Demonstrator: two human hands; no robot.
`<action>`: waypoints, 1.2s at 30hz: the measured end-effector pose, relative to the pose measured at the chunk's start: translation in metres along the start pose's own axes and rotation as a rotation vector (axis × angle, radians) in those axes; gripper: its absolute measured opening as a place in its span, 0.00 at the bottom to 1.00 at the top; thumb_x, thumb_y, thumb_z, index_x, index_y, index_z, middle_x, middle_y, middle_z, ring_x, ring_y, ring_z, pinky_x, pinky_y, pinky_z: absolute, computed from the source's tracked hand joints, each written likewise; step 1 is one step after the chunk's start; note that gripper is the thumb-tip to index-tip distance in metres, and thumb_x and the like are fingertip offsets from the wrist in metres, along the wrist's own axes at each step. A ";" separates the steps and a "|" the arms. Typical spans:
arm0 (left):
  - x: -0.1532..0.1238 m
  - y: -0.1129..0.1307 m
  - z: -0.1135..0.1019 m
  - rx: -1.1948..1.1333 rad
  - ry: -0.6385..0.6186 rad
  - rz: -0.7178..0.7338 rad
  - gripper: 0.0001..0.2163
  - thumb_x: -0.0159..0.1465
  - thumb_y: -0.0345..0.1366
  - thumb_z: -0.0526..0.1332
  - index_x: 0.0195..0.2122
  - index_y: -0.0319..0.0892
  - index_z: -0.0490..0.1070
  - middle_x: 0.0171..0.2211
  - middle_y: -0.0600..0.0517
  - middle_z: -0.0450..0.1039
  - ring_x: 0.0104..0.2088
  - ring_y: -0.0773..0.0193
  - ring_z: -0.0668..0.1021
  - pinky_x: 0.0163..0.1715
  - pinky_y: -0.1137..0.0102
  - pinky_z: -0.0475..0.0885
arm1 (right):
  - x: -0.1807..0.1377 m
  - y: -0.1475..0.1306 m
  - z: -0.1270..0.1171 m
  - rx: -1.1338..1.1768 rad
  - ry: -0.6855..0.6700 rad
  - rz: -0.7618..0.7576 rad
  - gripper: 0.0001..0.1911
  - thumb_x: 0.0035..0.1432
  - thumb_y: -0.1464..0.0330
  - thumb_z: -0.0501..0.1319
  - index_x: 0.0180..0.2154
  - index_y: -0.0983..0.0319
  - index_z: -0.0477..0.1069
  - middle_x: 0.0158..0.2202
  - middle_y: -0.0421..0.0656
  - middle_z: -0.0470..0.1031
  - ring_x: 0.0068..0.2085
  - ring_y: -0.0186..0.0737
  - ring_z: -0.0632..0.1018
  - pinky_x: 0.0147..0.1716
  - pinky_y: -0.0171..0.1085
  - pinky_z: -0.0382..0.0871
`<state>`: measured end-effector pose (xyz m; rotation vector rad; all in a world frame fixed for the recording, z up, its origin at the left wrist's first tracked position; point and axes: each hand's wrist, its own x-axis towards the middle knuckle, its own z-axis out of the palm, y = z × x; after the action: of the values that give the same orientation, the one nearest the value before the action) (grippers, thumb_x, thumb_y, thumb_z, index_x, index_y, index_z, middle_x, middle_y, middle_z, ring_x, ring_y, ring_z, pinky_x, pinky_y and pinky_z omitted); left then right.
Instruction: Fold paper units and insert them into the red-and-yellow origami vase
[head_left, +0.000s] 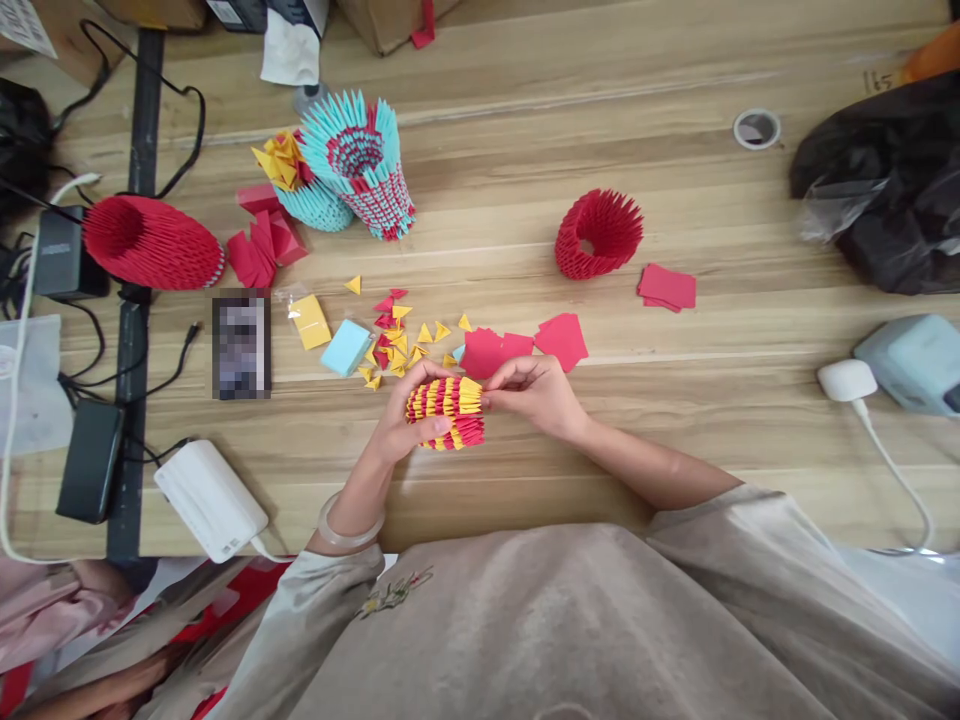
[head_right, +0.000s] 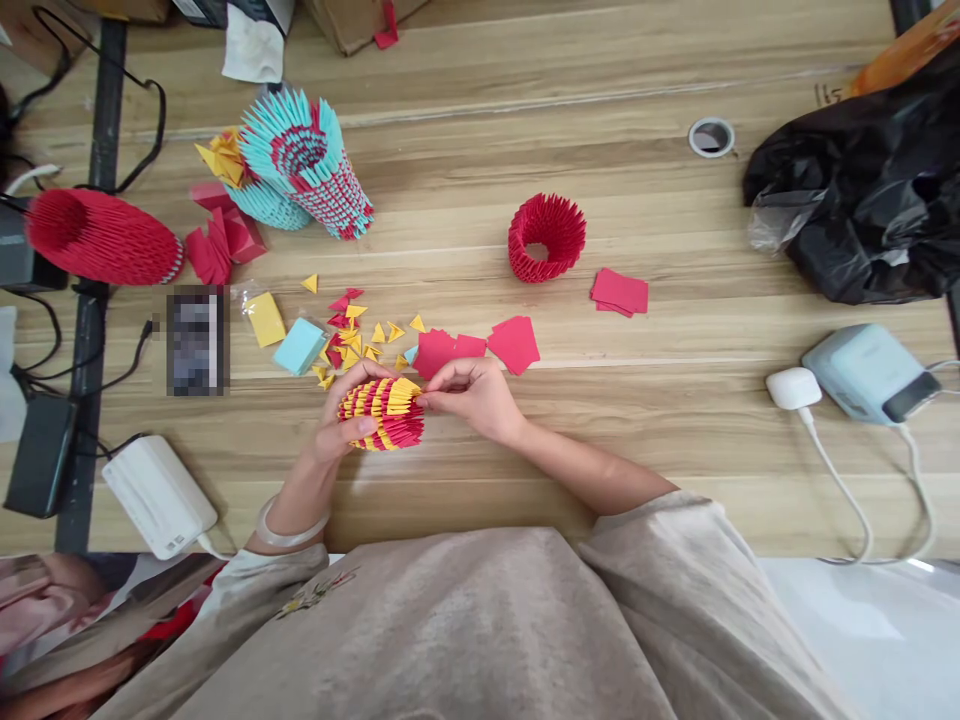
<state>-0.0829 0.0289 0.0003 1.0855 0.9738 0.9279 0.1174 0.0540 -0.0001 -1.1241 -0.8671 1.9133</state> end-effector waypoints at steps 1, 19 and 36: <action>0.000 0.000 0.001 0.011 0.003 0.014 0.24 0.47 0.48 0.70 0.41 0.42 0.69 0.36 0.50 0.71 0.33 0.61 0.73 0.33 0.70 0.68 | 0.000 -0.001 0.001 -0.011 0.013 0.002 0.13 0.31 0.70 0.75 0.20 0.64 0.73 0.23 0.40 0.79 0.25 0.32 0.78 0.28 0.32 0.75; 0.005 -0.003 0.007 0.090 -0.001 0.349 0.27 0.47 0.43 0.73 0.46 0.43 0.67 0.43 0.47 0.73 0.43 0.58 0.77 0.43 0.64 0.73 | -0.001 -0.016 0.001 -0.036 -0.057 -0.168 0.06 0.40 0.72 0.72 0.24 0.63 0.77 0.29 0.40 0.81 0.30 0.32 0.80 0.35 0.33 0.77; -0.005 0.020 0.020 0.444 -0.159 1.027 0.22 0.55 0.35 0.70 0.50 0.43 0.67 0.54 0.43 0.70 0.53 0.48 0.75 0.46 0.55 0.79 | -0.047 -0.080 -0.008 -0.899 -0.496 -1.078 0.08 0.61 0.77 0.57 0.38 0.69 0.75 0.37 0.49 0.81 0.44 0.38 0.79 0.42 0.36 0.79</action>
<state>-0.0680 0.0226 0.0243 2.0878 0.4461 1.4328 0.1617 0.0553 0.0821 -0.3562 -2.1741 0.8353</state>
